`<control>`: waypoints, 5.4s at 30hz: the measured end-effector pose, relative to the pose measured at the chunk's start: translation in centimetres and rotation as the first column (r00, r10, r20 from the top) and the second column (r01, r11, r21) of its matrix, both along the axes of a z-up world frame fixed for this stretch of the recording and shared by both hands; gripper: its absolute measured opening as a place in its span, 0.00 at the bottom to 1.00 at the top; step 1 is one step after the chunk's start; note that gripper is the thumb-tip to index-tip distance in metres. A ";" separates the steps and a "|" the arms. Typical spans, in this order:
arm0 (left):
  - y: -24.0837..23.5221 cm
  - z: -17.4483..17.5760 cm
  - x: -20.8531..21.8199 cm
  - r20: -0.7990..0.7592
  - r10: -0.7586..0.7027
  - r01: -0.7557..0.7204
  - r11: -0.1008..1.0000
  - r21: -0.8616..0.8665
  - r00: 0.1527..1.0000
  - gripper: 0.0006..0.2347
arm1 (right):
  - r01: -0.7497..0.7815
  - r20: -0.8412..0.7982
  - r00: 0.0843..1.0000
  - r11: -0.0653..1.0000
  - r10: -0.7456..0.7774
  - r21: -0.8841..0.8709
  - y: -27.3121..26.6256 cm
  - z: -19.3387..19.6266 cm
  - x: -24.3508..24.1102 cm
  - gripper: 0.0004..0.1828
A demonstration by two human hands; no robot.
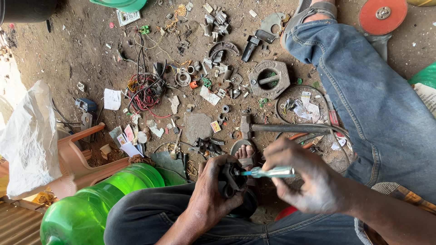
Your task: The person sits on the ground and uses a screwdriver to adjust a small mechanical part, then uses a hammer to tap it into place. The person continues to manipulate the part with both hands.
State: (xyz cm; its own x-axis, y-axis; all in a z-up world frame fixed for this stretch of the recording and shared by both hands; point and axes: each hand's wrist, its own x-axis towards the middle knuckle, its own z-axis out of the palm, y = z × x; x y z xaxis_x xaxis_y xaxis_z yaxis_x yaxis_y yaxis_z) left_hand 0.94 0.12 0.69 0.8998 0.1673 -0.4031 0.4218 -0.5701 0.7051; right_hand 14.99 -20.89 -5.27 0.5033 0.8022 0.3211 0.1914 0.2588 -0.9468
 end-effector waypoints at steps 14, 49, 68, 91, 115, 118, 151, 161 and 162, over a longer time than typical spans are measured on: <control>4.4 -12.7 12.0 -0.276 -0.569 0.618 0.589 0.521 0.775 0.29 | 0.652 -0.134 0.755 0.755 -0.642 0.060 -2.1 -0.2 6.5 0.21; 1.7 -3.3 1.3 -0.033 0.049 -0.059 0.879 -0.473 0.998 0.30 | 0.248 -0.345 0.921 0.954 -0.180 0.165 -2.0 0.7 4.1 0.22; -1.9 -0.7 -3.4 -0.068 0.024 -0.058 0.827 -0.559 0.997 0.27 | 0.039 -0.303 0.953 0.976 0.029 0.215 -1.8 0.4 -2.1 0.35; -2.1 -0.5 -3.1 0.022 -0.132 0.127 0.875 -0.468 0.991 0.28 | -0.007 -0.677 0.730 0.991 0.095 0.131 -0.3 0.6 -1.4 0.27; -1.6 -0.5 -3.3 0.123 -0.118 0.160 0.892 -0.423 0.985 0.27 | -0.037 0.042 0.999 0.929 0.023 0.369 -2.2 -0.4 -3.7 0.38; -1.7 -0.7 -3.3 0.134 -0.111 0.156 0.904 -0.399 0.985 0.28 | -0.069 0.033 0.998 0.935 0.061 0.347 -2.6 -0.6 -3.6 0.36; -1.0 0.0 -2.4 0.117 -0.215 0.186 0.957 0.222 0.970 0.32 | 0.082 -0.180 0.978 0.985 -0.109 -0.155 -1.0 1.4 -3.3 0.16; -0.8 1.1 -2.2 0.117 -0.170 0.162 0.984 0.073 0.978 0.27 | -0.226 -0.085 0.972 0.967 0.217 -0.117 0.1 1.7 -0.5 0.11; -0.8 1.2 -2.1 0.087 -0.155 0.154 0.988 0.028 0.984 0.28 | -0.248 -0.080 0.967 0.962 0.240 -0.112 0.1 1.7 -0.3 0.11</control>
State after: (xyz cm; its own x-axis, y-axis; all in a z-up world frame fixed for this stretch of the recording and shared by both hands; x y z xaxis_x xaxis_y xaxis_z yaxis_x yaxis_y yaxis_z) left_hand -1.20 -0.64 1.89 0.9474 0.0311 -0.3185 0.2640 -0.6386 0.7229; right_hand 14.68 -20.78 -3.61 0.3039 0.9339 0.1881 0.0737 0.1738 -0.9820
